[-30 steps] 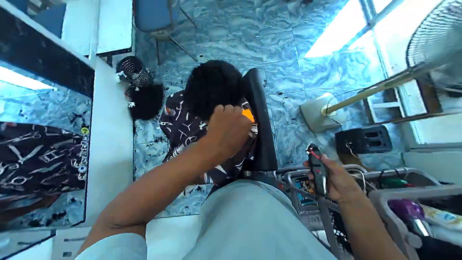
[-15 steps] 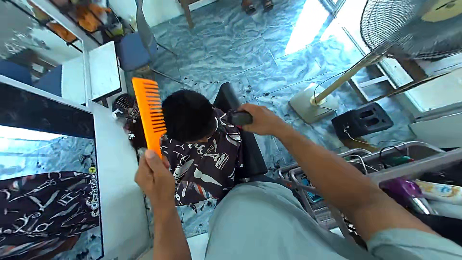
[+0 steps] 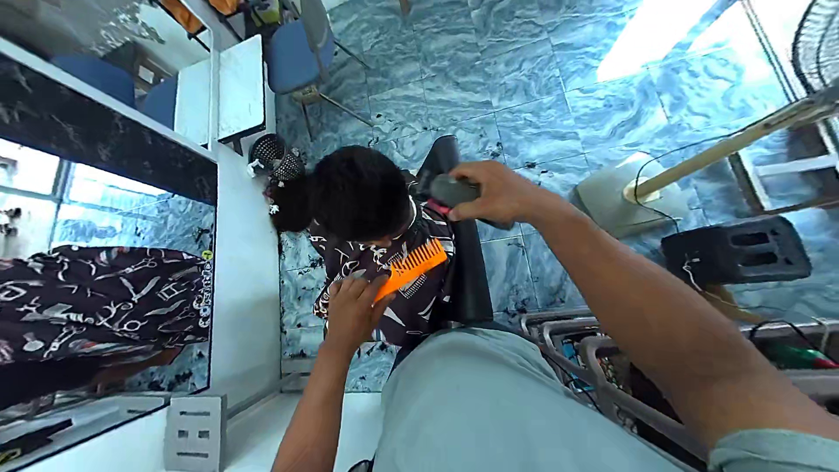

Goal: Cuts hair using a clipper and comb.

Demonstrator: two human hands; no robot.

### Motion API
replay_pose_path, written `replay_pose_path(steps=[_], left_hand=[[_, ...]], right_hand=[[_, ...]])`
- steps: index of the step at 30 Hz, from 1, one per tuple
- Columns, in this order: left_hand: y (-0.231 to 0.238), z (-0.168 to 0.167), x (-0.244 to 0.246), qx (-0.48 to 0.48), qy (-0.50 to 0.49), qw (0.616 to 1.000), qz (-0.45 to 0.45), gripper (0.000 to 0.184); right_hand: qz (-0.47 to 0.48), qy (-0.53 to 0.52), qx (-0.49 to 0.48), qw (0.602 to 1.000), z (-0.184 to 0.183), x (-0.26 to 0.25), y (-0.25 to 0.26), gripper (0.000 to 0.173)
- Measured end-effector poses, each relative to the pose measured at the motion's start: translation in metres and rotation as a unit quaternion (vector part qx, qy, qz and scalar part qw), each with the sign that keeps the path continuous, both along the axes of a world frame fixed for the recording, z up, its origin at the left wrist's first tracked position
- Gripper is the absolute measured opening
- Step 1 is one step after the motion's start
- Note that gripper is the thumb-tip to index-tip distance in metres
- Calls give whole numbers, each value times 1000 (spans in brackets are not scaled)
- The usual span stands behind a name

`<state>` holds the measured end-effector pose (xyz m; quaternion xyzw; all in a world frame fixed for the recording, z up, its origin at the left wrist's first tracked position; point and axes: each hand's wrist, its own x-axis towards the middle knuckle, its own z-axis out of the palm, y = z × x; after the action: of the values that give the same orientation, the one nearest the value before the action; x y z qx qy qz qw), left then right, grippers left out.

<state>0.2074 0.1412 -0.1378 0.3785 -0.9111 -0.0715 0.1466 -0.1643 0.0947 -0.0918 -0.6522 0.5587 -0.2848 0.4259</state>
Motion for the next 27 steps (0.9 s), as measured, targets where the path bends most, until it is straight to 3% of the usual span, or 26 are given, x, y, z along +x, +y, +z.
replay_pose_path(steps=[3,5,8,11,15,22,25,27], left_hand=[[-36,4,0,-63,24,997,26,35],[-53,13,11,-97,141,980,102,38],[-66,54,9,-62,316,922,216,40],[-79,71,1,19,327,936,131,41],[-95,54,7,87,259,962,22,36],[-113,12,47,22,113,974,-193,34],[-104,24,48,21,185,962,-199,34],[-99,48,38,28,252,960,-118,34]], right_hand=[[-132,-182,119,967,-19,-15,39,46],[-204,-253,179,929,-29,-18,65,43],[-262,-311,197,892,-41,-6,98,37],[-317,-347,197,860,-51,23,119,38],[-353,-393,176,831,-56,60,132,35],[-381,-481,125,779,-53,129,171,42],[-417,-452,138,777,-56,145,186,40],[-431,-430,147,779,-59,149,191,38]])
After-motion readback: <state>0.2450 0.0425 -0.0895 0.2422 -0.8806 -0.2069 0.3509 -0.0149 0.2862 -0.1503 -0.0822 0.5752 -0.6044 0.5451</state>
